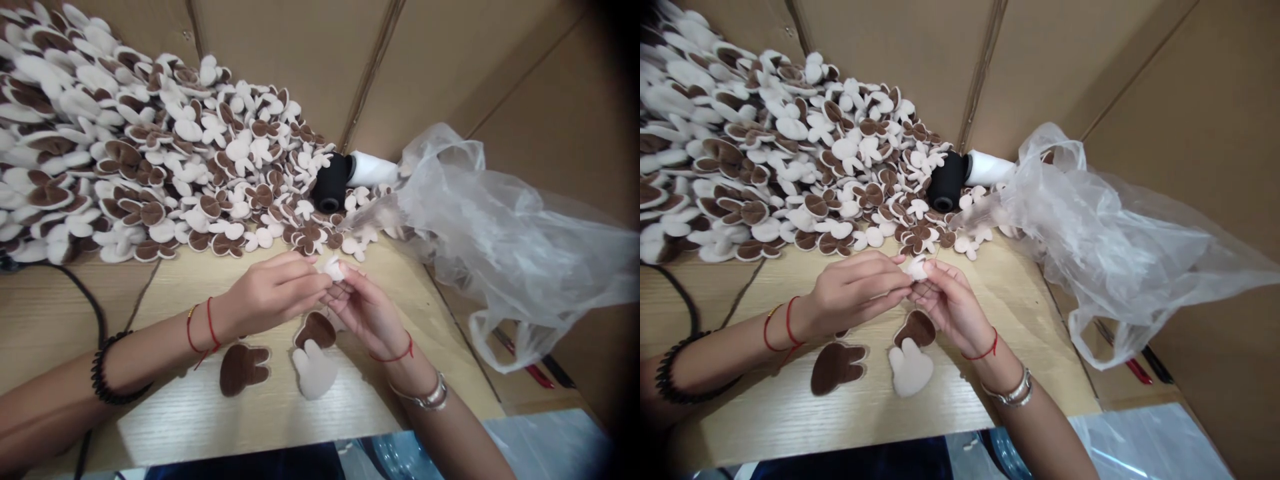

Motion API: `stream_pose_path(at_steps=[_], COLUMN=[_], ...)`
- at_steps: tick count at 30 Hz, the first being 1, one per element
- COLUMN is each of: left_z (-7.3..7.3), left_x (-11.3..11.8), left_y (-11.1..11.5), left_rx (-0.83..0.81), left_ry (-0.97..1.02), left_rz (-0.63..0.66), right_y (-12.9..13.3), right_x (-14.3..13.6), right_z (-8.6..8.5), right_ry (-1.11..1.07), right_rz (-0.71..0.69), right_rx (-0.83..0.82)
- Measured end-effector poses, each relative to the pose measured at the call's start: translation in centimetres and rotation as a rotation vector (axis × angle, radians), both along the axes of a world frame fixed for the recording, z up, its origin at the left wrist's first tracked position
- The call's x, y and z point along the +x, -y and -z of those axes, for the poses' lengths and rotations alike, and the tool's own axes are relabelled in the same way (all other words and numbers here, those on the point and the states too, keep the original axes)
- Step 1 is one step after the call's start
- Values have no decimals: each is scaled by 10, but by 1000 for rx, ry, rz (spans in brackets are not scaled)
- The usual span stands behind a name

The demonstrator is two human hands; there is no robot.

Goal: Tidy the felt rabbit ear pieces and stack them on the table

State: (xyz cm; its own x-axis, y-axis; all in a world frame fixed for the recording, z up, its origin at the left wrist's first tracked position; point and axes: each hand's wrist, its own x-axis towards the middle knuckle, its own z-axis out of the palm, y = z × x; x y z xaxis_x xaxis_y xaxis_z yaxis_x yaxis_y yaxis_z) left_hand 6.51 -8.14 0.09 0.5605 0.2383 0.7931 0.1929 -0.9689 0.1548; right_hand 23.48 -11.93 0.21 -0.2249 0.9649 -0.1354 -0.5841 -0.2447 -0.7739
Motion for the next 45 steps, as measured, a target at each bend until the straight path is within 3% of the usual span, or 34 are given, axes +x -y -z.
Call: stream_pose_path(at_steps=[8, 14, 23, 28, 31, 35, 39, 45], left_z=[6, 1, -1, -5, -9, -8, -1, 4], left_x=[-2, 0, 1, 3, 3, 2, 2, 5], left_y=[-2, 1, -1, -1, -2, -10, -16, -13], left_rx=[141, 35, 42, -219, -567, -985, -1083, -985], left_ry=[-60, 21, -2, 73, 172, 147, 32, 29], left_rz=[-1, -10, -16, -21, 3, 182, 292, 204], right_y=[2, 2, 3, 1, -3, -6, -6, -8], right_x=[0, 0, -1, 3, 10, 17, 15, 11], right_z=[0, -3, -3, -2, -4, -8, -9, -2], right_ry=[10, 45, 5, 66, 216, 491, 613, 658], right_rz=[-3, 15, 10, 2, 80, 252, 136, 113], right_rx=[13, 14, 2, 52, 161, 290, 271, 285])
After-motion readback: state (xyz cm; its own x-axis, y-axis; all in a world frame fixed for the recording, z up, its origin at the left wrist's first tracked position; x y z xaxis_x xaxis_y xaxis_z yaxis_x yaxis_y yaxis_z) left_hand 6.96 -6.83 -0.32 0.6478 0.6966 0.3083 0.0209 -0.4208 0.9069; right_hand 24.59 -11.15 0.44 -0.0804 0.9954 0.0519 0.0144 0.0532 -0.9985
